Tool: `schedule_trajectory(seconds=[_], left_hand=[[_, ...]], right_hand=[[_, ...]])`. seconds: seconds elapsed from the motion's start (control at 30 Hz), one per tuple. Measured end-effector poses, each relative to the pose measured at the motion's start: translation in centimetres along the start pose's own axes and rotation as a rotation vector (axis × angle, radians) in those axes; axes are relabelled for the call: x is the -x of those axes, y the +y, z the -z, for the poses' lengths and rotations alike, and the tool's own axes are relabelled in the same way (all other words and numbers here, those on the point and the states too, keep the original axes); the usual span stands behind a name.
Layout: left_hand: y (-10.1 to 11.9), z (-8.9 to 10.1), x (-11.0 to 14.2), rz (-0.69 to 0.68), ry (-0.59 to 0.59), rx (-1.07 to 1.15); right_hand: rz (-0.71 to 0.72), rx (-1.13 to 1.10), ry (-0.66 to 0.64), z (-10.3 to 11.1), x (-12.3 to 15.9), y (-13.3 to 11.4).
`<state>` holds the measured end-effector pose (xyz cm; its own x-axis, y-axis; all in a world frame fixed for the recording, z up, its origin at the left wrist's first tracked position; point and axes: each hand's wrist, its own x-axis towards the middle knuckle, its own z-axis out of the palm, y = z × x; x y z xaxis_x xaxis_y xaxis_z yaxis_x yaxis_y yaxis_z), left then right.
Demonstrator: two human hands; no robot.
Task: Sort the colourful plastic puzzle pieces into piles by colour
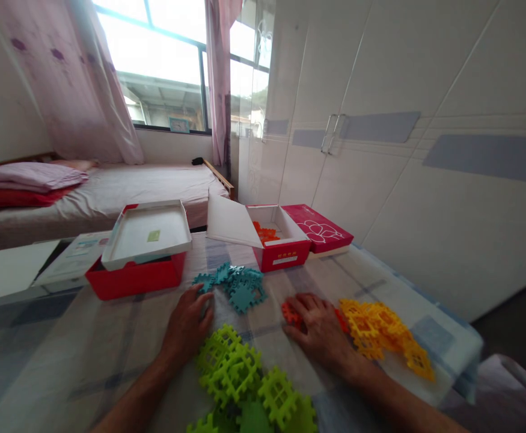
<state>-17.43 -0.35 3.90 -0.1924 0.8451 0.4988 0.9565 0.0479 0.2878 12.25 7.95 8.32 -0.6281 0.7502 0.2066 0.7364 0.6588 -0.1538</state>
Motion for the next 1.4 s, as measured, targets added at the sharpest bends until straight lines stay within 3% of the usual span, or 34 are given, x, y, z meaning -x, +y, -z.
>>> schedule_trajectory(seconds=[0.17,0.3,0.4,0.6,0.73,0.87,0.97,1.1,1.17,1.27,1.4], left_hand=[[-0.2,-0.1,0.0,-0.005,0.001,-0.005],[-0.3,-0.2,0.1,-0.012,0.025,-0.002],[-0.3,-0.3,0.1,-0.017,0.039,0.002],[-0.3,-0.5,0.1,0.002,0.047,0.026],[-0.5,-0.7,0.3,0.005,0.050,0.032],[-0.6,-0.7,0.2,0.015,0.047,0.024],[-0.5,-0.6,0.2,0.008,0.031,0.023],[-0.3,-0.2,0.0,0.012,0.021,0.023],[-0.1,-0.1,0.0,0.014,0.015,0.022],[0.0,0.0,-0.1,0.005,0.001,0.021],[0.0,0.0,-0.1,0.020,0.004,0.025]], right_hand=[[0.084,-0.020,0.008,0.5,-1.0,-0.6],[0.139,-0.084,0.006,0.3,-1.4,0.3],[0.106,-0.236,0.112,1.4,-3.1,1.4],[-0.019,-0.350,0.473,7.1,-12.8,2.0],[-0.116,-0.380,0.442,9.0,-19.6,1.7],[-0.095,-0.372,0.377,8.8,-21.8,1.9],[-0.105,-0.358,0.372,8.8,-19.8,2.0],[-0.054,-0.321,0.269,8.2,-12.3,1.7],[-0.030,-0.188,0.158,7.0,-7.2,1.2],[-0.107,0.029,0.016,4.2,-0.3,0.5],[-0.120,0.135,0.042,0.8,3.7,-0.3]])
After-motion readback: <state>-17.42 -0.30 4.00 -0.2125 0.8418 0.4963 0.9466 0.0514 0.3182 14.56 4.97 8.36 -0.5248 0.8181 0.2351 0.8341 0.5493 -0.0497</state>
